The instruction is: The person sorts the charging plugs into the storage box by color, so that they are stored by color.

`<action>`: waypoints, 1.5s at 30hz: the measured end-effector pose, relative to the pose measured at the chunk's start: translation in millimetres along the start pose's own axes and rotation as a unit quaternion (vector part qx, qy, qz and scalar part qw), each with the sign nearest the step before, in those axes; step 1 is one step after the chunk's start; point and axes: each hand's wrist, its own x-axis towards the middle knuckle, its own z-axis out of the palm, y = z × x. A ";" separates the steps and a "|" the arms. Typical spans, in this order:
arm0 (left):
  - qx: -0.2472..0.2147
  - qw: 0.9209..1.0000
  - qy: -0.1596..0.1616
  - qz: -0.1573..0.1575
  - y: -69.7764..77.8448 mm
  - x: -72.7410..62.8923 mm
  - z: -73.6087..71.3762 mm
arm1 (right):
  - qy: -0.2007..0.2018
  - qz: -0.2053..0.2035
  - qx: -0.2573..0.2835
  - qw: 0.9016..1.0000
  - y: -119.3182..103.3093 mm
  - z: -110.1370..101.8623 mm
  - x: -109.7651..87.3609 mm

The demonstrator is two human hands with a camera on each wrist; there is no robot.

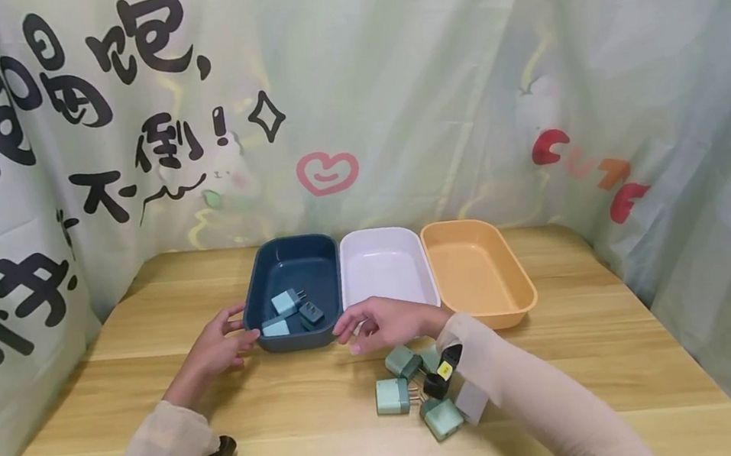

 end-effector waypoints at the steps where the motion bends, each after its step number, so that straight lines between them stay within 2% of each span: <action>1: 0.001 1.000 0.000 -0.001 -0.1 -0.3 0.1 | -0.001 -0.001 -0.002 1.000 1.1 1.1 -2.8; 15: 0.000 1.000 -0.001 -0.005 0.2 -0.2 -0.7 | 0.007 -0.016 -0.042 0.999 14.7 12.3 -46.4; 24: -0.005 1.000 -0.005 -0.008 -0.4 -1.5 1.6 | 0.025 -0.005 -0.052 0.998 23.3 21.4 -71.6; 32: -0.001 1.000 0.000 -0.010 1.0 -0.3 -0.2 | 0.032 0.033 -0.064 0.997 27.7 29.2 -75.6; 37: -0.004 1.000 -0.002 -0.005 1.3 -0.2 -0.7 | 0.038 0.027 -0.072 0.996 27.1 32.4 -76.0; 45: -0.001 1.000 -0.003 -0.007 3.1 -1.0 -0.7 | 0.037 0.015 -0.152 0.988 26.4 37.8 -71.1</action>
